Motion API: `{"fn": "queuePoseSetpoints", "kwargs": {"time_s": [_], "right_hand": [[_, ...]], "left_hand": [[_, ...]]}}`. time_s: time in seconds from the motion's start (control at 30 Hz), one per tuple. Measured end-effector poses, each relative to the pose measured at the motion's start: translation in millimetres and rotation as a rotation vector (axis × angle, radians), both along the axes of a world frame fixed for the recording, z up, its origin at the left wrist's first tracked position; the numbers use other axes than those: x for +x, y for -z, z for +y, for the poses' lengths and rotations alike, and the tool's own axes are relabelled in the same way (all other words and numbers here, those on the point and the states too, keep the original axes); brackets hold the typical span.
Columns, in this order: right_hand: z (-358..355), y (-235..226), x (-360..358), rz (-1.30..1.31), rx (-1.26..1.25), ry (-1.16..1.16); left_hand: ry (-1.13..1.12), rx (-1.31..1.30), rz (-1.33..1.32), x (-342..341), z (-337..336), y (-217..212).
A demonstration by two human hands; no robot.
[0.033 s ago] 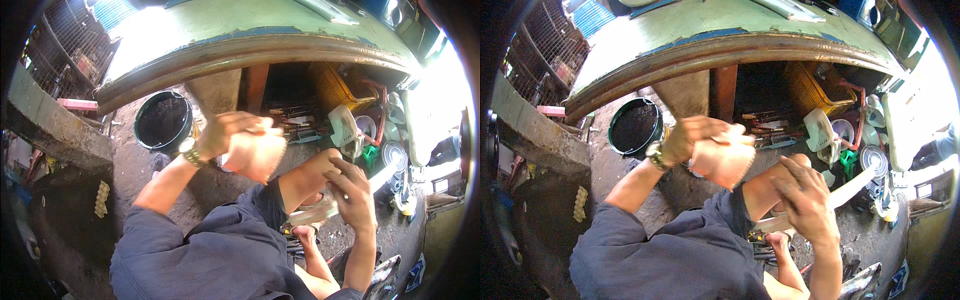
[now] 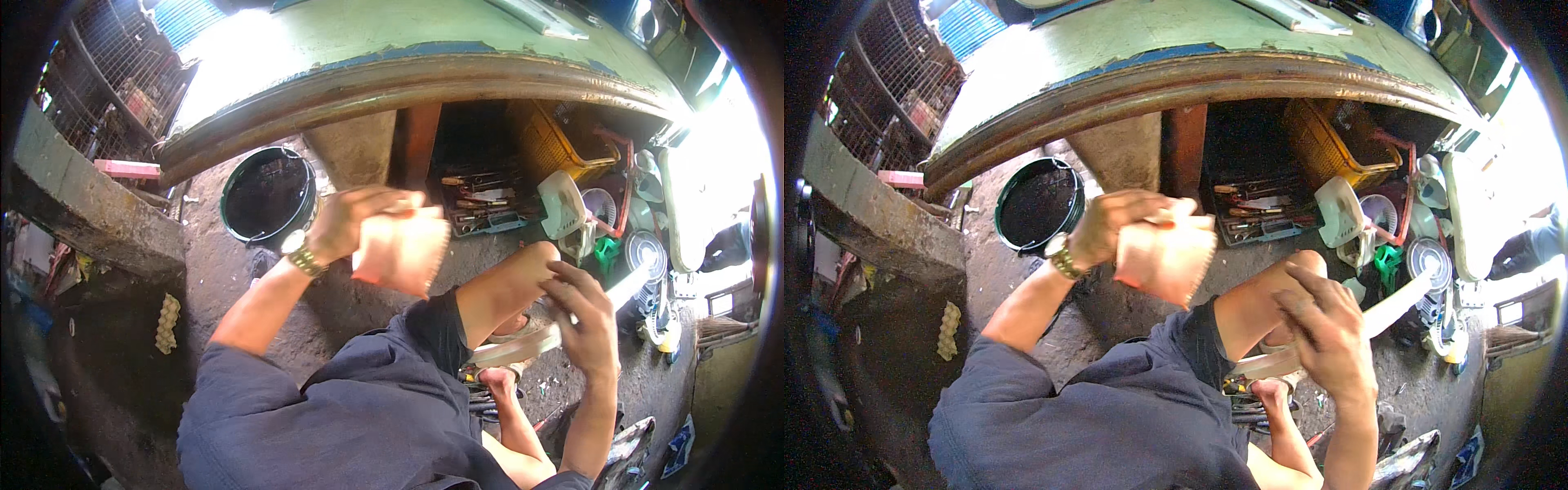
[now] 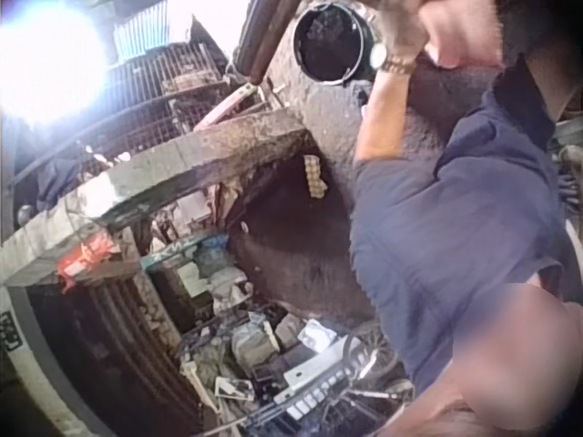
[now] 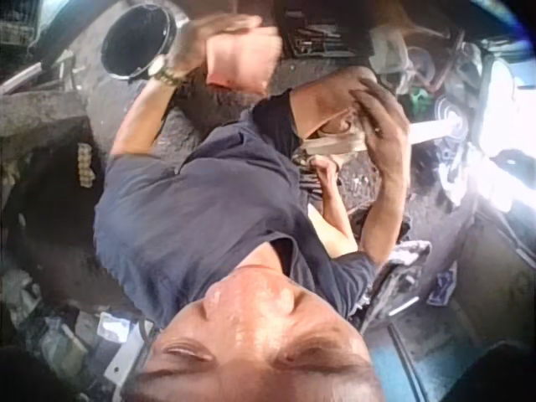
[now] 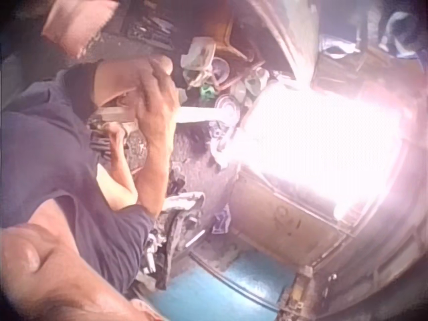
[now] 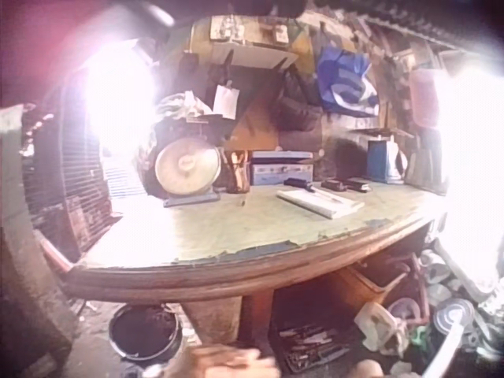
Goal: The person sits on the floor and scrapes a white plastic part with a tool. Then the person stands, picks up flattened cardboard sheets, and stacks them with others outside.
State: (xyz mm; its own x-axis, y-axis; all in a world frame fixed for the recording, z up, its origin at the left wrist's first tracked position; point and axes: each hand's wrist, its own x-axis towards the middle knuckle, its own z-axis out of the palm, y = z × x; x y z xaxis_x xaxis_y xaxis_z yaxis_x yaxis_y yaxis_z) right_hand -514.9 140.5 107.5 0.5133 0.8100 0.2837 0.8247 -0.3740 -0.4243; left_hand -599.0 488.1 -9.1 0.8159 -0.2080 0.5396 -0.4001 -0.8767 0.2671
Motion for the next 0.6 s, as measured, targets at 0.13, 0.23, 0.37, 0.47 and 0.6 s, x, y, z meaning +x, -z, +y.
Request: {"fn": "queuePoseSetpoints", "kwargs": {"time_s": [0.13,0.23,0.37,0.47,0.6], "right_hand": [[-26,3,8,0.090,0.085,0.151],[-39,9,12,0.081,0.107,0.171],[-65,24,20,0.107,0.085,0.265],[-83,18,17,0.137,0.033,0.383],[-101,32,26,0.192,-0.026,0.453]], "left_hand": [[-0.350,-0.086,0.421,-79,62,88],[-0.463,-0.010,0.659,-157,115,192],[-0.815,-0.013,1.193,-265,139,229],[-0.977,0.014,1.347,-332,184,239],[-1.482,0.111,1.302,-359,215,201]]}}
